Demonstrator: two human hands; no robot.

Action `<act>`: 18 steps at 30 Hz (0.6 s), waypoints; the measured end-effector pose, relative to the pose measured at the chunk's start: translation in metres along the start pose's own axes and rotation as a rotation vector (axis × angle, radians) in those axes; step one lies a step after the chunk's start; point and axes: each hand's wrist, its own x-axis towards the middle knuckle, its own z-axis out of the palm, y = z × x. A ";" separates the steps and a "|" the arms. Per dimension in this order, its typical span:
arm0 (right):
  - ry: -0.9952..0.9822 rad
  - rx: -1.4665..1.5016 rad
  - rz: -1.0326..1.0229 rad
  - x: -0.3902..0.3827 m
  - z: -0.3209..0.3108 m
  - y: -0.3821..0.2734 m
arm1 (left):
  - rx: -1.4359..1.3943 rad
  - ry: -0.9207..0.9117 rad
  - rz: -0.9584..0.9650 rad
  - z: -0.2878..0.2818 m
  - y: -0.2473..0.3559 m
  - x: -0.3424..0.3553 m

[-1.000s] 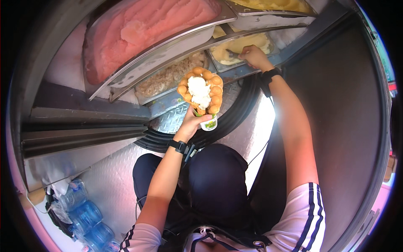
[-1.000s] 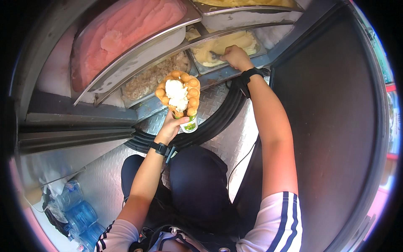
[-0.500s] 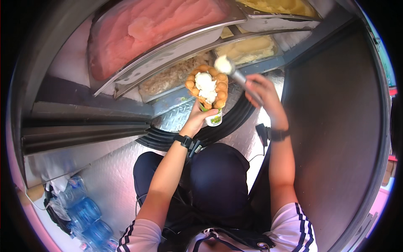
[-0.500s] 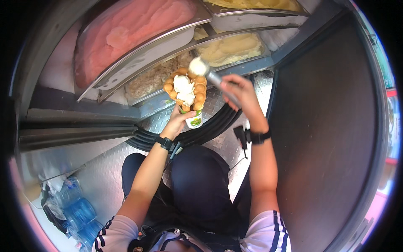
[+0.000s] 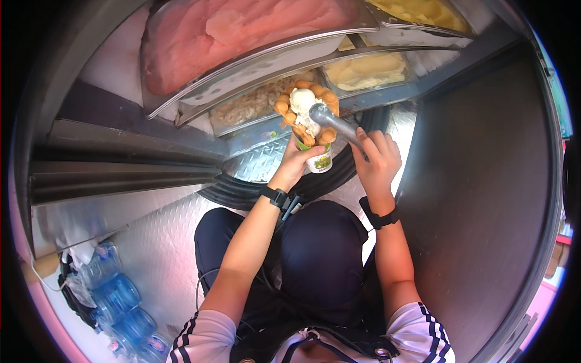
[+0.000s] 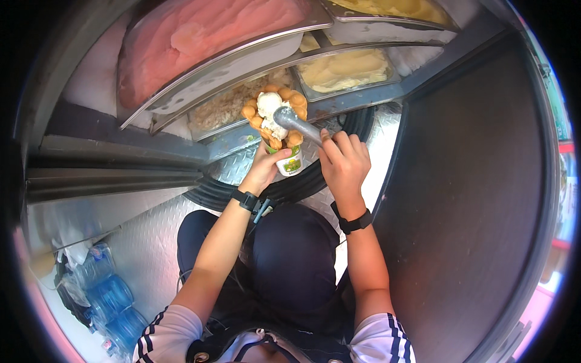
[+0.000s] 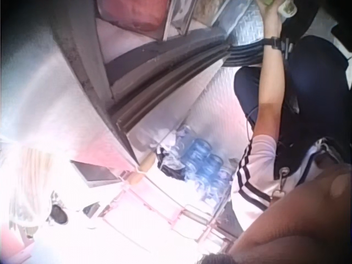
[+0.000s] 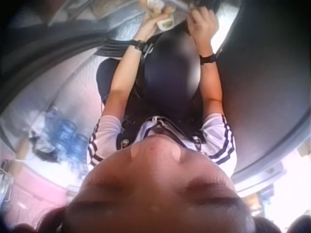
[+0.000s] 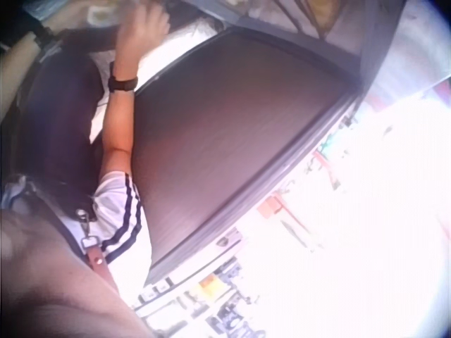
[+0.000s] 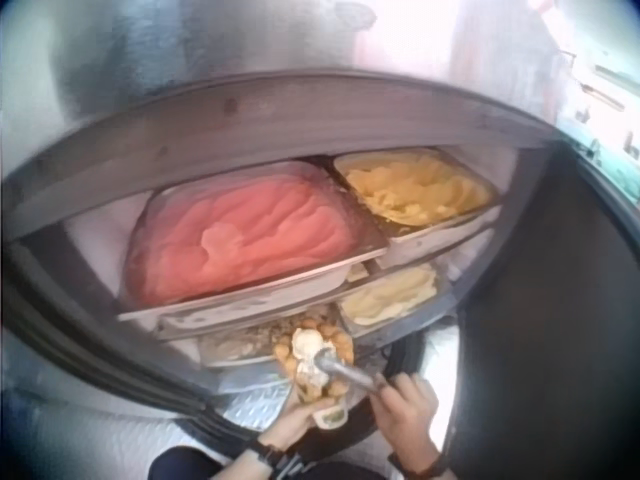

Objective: Preparing a bubble waffle dessert with ice cream and toppings in a dessert shop.

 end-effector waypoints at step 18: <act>-0.241 0.550 0.575 0.000 -0.001 -0.018 | -0.019 0.064 0.053 -0.006 -0.004 0.004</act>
